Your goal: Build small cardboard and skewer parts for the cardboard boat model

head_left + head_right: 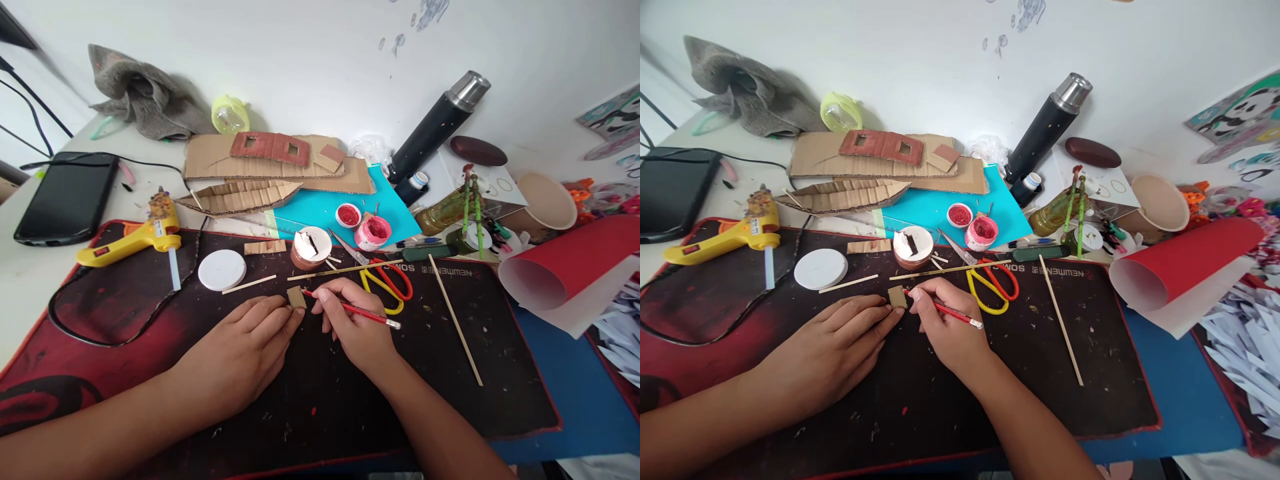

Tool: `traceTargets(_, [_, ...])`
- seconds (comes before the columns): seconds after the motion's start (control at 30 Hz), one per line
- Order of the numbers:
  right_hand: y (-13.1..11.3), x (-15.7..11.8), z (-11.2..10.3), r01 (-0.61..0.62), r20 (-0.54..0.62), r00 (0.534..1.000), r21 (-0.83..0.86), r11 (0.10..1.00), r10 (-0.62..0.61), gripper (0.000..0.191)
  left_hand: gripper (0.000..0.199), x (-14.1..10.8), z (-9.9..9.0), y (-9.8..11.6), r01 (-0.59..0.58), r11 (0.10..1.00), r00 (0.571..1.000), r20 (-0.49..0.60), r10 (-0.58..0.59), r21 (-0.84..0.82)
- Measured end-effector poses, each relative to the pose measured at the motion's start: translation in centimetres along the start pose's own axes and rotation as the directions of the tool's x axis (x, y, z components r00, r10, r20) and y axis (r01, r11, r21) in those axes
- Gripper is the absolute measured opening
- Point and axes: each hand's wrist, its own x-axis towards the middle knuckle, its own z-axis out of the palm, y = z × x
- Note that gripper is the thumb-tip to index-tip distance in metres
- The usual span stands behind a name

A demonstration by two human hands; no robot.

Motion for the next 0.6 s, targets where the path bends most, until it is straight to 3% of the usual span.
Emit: traceTargets(0.6, [-0.04,0.09,0.15,0.052,0.015,0.999,0.000,0.999,-0.052,0.021,0.041,-0.07,0.09,0.05,-0.009,1.000,1.000,-0.011,0.009,0.015])
